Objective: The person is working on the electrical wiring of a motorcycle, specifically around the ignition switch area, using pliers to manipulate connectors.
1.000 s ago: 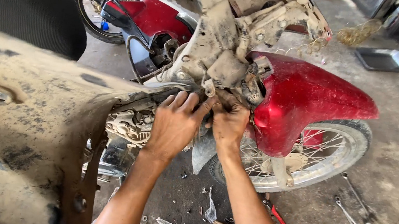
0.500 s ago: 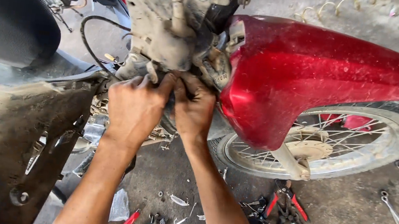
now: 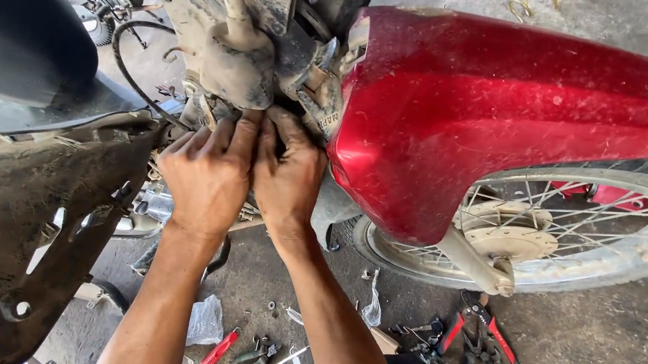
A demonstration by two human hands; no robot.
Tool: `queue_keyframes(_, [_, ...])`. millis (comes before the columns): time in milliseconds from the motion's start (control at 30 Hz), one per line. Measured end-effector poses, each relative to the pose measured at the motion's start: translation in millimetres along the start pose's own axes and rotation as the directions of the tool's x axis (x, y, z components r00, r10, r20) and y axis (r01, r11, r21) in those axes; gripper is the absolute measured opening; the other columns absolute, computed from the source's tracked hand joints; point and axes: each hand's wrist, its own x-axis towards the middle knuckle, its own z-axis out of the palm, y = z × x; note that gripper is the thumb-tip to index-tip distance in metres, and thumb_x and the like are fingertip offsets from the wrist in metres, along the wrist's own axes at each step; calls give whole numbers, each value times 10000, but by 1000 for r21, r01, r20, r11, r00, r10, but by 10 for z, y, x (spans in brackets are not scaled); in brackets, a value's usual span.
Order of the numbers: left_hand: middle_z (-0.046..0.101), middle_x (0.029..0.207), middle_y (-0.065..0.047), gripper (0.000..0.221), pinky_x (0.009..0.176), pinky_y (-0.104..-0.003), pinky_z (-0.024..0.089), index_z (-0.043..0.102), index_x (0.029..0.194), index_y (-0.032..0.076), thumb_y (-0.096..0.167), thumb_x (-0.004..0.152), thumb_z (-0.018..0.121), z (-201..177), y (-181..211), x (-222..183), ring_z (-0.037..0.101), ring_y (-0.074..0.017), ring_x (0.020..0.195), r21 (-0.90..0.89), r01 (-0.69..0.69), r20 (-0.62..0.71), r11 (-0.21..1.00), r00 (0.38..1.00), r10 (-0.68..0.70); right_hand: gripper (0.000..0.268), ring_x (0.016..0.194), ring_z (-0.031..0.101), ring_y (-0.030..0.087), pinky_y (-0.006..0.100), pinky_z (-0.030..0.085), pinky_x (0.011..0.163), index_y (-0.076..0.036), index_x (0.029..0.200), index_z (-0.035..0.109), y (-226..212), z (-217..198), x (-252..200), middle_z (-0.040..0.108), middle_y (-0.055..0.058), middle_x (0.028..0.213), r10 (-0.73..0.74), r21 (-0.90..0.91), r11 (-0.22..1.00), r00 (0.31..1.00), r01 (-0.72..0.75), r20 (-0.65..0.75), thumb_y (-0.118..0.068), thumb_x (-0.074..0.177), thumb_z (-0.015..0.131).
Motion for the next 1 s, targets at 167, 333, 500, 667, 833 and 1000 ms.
queue_keyframes(167, [647, 632, 31, 220, 588, -218, 543, 809, 1036, 140, 187, 1057, 595, 117, 2, -229, 608, -113, 567, 16, 47, -20, 999, 999, -47, 163, 1077, 736, 328, 469, 577, 932, -117, 1076, 767, 129, 18, -4, 784, 141, 1007, 6, -19, 1000, 1000, -6, 0, -179, 1015, 629])
queue_keyframes(333, [479, 732, -62, 38, 552, -360, 484, 758, 907, 21, 58, 916, 762, 162, 31, -282, 599, -275, 684, -381, 326, -39, 865, 929, -367, 156, 925, 769, 344, 434, 616, 797, -79, 1109, 732, -7, -65, 11, 777, 157, 1009, -135, -48, 989, 984, 141, 115, -68, 999, 622])
queue_keyframes(500, [488, 711, -88, 249, 578, -405, 477, 645, 755, 6, 89, 947, 780, 106, -45, -270, 611, -343, 703, -497, 394, 43, 773, 901, -431, 250, 474, 688, 157, 249, 600, 463, -75, 1243, 695, 73, -132, 70, 774, 184, 962, -20, -31, 999, 963, 29, 270, -152, 1012, 637])
queue_keyframes(667, [475, 661, -119, 347, 562, -449, 446, 569, 679, 11, 75, 923, 807, -39, -107, -115, 587, -410, 662, -601, 468, 143, 648, 860, -490, 281, 409, 682, 190, 273, 558, 396, -92, 1211, 735, -339, -142, 117, 662, 104, 500, -40, -135, 987, 948, 87, 315, -220, 963, 697])
queue_keyframes(833, [465, 627, -132, 372, 551, -429, 422, 544, 668, 33, 86, 942, 790, -48, -124, -94, 581, -438, 643, -658, 529, 233, 536, 820, -523, 205, 933, 771, 302, 425, 630, 797, -73, 1145, 759, -15, -54, 70, 784, 158, 980, -247, -293, 898, 926, 329, 285, -188, 995, 678])
queue_keyframes(1000, [487, 648, -130, 298, 554, -439, 422, 578, 708, 40, 77, 938, 765, 38, -132, -124, 591, -432, 657, -624, 554, 253, 551, 810, -528, 242, 903, 756, 377, 469, 613, 757, -23, 1115, 715, -103, 6, 128, 756, 208, 942, -297, -367, 839, 903, 402, 311, -205, 1048, 570])
